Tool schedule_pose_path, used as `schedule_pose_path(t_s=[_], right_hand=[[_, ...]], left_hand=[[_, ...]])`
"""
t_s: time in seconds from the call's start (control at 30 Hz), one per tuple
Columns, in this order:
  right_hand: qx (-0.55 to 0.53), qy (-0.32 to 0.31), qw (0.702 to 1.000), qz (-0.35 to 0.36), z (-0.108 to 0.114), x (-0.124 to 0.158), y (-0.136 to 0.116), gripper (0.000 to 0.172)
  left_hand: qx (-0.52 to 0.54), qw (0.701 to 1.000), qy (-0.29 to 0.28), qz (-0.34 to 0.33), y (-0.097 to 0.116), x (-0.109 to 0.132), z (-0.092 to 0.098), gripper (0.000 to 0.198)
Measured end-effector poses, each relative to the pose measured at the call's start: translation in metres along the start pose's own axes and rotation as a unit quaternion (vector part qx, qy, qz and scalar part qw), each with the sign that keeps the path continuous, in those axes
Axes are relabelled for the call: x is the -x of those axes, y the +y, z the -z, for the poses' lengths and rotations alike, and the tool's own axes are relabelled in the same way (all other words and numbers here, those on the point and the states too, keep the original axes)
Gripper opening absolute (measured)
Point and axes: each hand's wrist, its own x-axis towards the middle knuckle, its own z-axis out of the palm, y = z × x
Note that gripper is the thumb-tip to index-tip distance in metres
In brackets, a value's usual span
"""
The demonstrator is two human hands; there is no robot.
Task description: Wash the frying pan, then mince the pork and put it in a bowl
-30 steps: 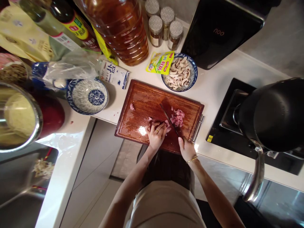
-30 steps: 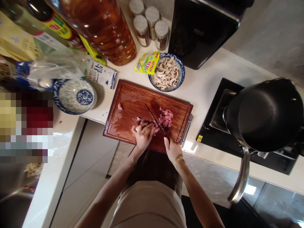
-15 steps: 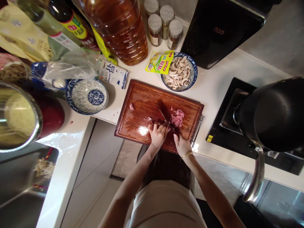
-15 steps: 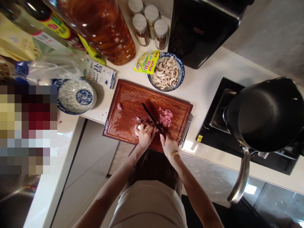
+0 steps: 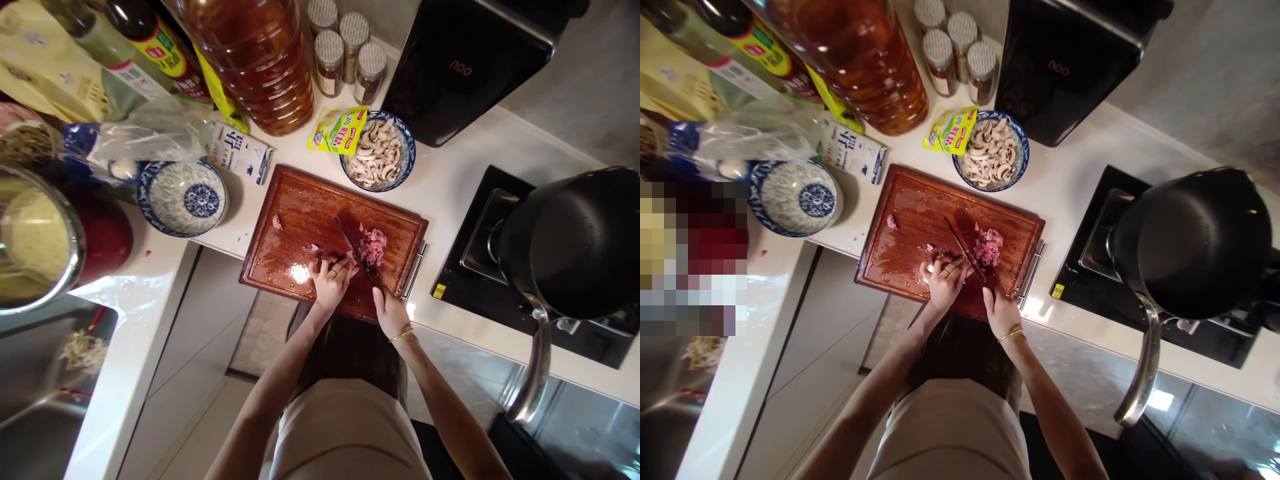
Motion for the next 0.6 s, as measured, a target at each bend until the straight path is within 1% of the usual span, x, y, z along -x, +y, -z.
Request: schedule_pose_path(t_s=[0.13, 0.23, 0.37, 0.47, 0.6], right_hand=[[0.012, -0.028, 0.999, -0.018, -0.004, 0.006, 0.000, 0.054], [-0.008, -0.022, 1.000, -0.016, -0.005, 0.010, 0.004, 0.052], [-0.021, -0.016, 1.000, -0.006, -0.004, 0.012, 0.006, 0.050], [0.008, -0.017, 1.000, -0.004, -0.006, 0.000, -0.004, 0.049], [0.064, -0.050, 0.995, -0.064, -0.013, -0.021, -0.025, 0.051]], left_hand=[[0.006, 1.000, 0.006, 0.021, 0.003, 0.001, -0.004, 0.014], [0.008, 0.999, 0.009, 0.032, 0.004, 0.001, -0.007, 0.012], [0.011, 0.999, -0.008, 0.033, 0.003, 0.000, -0.007, 0.013], [0.010, 0.999, -0.019, 0.032, 0.002, 0.001, -0.007, 0.014], [0.009, 0.999, -0.028, 0.043, 0.003, 0.004, -0.007, 0.014]])
